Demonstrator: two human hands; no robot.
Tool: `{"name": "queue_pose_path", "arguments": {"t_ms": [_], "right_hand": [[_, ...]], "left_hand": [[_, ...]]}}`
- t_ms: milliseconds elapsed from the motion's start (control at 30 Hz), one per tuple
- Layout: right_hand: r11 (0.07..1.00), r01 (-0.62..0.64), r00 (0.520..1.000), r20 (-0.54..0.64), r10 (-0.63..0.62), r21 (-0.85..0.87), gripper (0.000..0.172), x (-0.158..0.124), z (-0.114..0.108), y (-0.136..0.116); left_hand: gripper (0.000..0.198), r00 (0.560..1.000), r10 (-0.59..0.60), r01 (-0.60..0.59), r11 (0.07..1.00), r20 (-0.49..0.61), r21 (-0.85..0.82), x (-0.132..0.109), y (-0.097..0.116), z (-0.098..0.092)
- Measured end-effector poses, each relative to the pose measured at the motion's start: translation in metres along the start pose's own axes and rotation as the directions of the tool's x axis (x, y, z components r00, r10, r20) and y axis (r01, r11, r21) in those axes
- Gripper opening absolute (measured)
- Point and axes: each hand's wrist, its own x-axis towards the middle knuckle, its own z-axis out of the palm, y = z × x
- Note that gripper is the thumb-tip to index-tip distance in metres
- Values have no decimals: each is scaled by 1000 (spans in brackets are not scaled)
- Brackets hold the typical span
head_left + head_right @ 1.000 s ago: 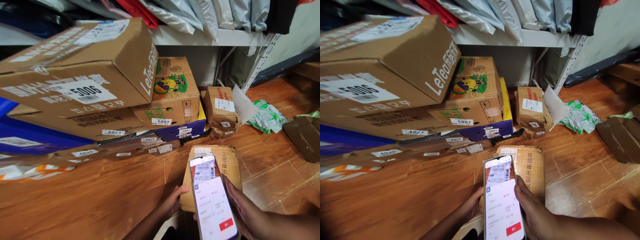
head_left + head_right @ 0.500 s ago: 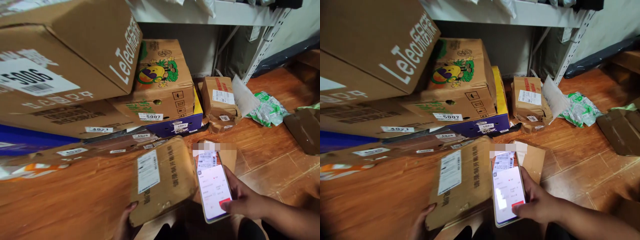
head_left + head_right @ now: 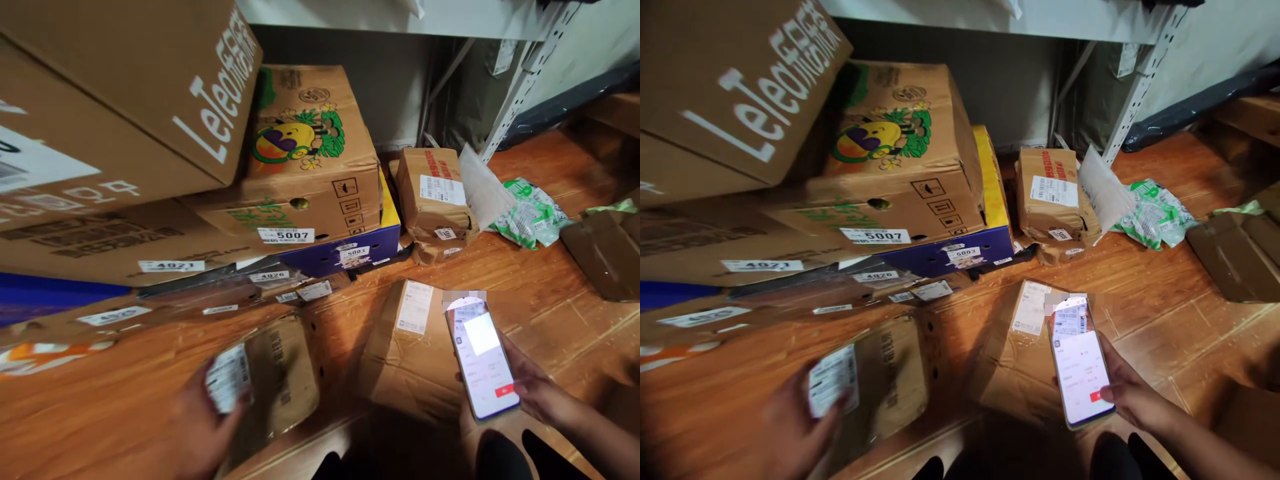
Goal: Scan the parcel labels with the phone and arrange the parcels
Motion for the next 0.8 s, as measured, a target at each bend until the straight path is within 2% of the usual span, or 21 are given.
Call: {"name": "queue_pose_path", "arguments": {"t_ms": [33,67,100,133,167,200,267,367,433,500,567,600,633,700,767,800], "right_hand": [[1000,8,998,-61,-8,3,105,-3,-7,2],[1000,14,993,-119,-15,-3,102,-5,-14,5],[1000,25,984,-177,-26,-11,98,-8,-21,9],[999,41,972,-231,-44,-15,92,-9,-29,14],[998,58,959,-276,-59,-14,86,-10,-36,20],[997,75,945,-317,-74,-10,80,-9,-44,27],[994,111,917,-385,-102,1,69,-5,-58,42],[986,168,892,-427,-150,4,59,13,-70,58],[983,186,900,-402,-166,10,58,29,-70,59],[981,192,916,-361,-176,8,59,46,-67,51],[980,199,920,-340,-192,-16,58,60,-61,39],[979,201,917,-345,-201,-34,57,65,-57,33],[977,204,908,-362,-210,-54,57,68,-51,28],[976,207,894,-392,-219,-74,56,69,-36,21],[980,196,910,-364,-198,-44,56,65,-16,20],[984,179,930,-324,-174,-12,55,62,-3,20]], "left_hand": [[55,977,147,-148,989,156,-3,1,21,17],[59,872,280,-277,959,401,-67,-1,43,35],[68,712,347,-345,930,610,-127,-5,67,53],[76,596,352,-351,922,721,-160,-10,89,71],[79,501,337,-332,926,797,-182,-16,109,86],[78,452,302,-298,938,840,-177,-23,125,98],[73,436,233,-232,962,869,-141,-40,146,113],[67,463,142,-88,990,875,-114,-71,155,121],[63,516,67,30,995,854,-96,-95,154,125],[59,601,-9,120,990,799,-79,-117,153,130],[57,677,-58,172,982,733,-81,-132,151,136],[57,698,-72,190,978,712,-86,-136,150,138],[58,708,-82,205,974,701,-94,-139,148,138],[68,699,-91,237,965,709,-109,-142,143,136],[79,689,-95,266,955,718,-129,-144,134,131],[81,699,-91,270,952,709,-144,-146,129,129]]}}
